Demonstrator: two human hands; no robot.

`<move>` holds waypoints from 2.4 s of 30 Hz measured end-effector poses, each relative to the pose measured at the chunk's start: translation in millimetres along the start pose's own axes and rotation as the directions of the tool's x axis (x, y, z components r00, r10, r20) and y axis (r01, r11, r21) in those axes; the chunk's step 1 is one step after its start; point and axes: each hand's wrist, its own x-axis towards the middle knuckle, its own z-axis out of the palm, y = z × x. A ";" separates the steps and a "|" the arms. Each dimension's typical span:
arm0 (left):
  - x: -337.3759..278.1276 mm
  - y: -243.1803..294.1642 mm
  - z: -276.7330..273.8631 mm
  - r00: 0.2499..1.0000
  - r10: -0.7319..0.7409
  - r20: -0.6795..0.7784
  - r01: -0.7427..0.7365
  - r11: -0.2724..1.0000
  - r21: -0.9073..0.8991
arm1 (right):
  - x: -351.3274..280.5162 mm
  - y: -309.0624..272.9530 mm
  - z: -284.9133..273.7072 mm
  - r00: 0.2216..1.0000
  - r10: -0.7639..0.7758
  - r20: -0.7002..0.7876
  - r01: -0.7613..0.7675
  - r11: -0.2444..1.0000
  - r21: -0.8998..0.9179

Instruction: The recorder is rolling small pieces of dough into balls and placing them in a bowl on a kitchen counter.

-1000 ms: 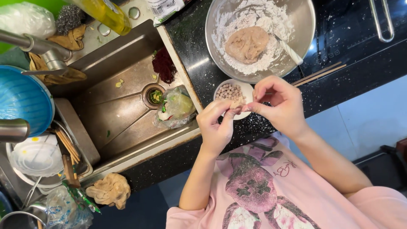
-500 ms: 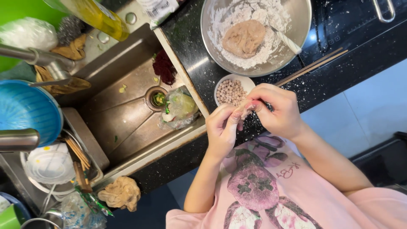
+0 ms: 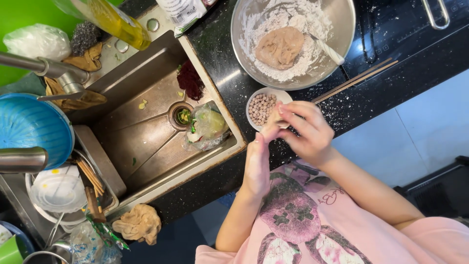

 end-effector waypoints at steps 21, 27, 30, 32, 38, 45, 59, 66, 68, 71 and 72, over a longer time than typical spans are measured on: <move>8.0 -25.3 -9.4 0.919 0.280 -0.278 -0.167 0.914 0.369 | 13.2 20.5 -21.6 0.899 0.197 0.392 -0.379 0.797 0.470; 11.9 -42.3 -14.4 0.986 -0.088 -0.144 0.085 0.996 -0.026 | 15.7 27.7 -16.0 0.903 0.281 0.326 -0.429 0.646 0.631; 11.0 -54.6 -11.3 0.982 -0.177 -0.058 0.171 0.981 -0.095 | 31.1 32.9 -16.8 0.815 0.344 0.467 -0.579 0.441 0.686; 12.0 -57.6 -7.5 0.984 -0.169 -0.061 0.166 0.985 -0.055 | 36.1 37.9 -17.2 0.775 0.295 0.558 -0.628 0.454 0.632; 17.5 -42.7 -10.6 0.929 0.314 -0.198 -0.096 0.717 0.690 | 13.0 50.4 -14.1 0.804 0.163 0.571 -0.545 0.585 0.600; 17.6 -24.0 -2.1 0.967 0.200 -0.158 -0.141 0.937 0.318 | 0.7 58.4 -17.3 0.817 0.257 0.517 -0.577 0.388 0.719; 11.7 -15.6 5.0 0.821 0.543 -0.177 -0.299 0.672 0.678 | 27.1 4.6 -32.6 0.770 0.405 0.493 -0.634 0.570 0.522; 3.6 -18.9 2.0 0.936 0.300 -0.182 -0.247 0.932 0.266 | -7.8 26.9 -31.2 0.722 0.557 0.411 -0.692 0.567 0.446; 4.3 -15.8 2.6 0.966 0.181 -0.183 -0.174 0.983 0.050 | -11.4 26.1 -31.2 0.649 0.641 0.411 -0.733 0.380 0.565; 3.1 -20.2 -0.9 0.994 -0.010 -0.109 -0.024 0.953 -0.302 | -22.5 21.1 -33.6 0.586 0.627 0.513 -0.663 0.007 0.749; 2.7 -24.6 -3.8 0.995 0.057 -0.077 -0.068 0.988 -0.138 | -26.1 20.2 -33.2 0.575 0.645 0.503 -0.692 0.055 0.720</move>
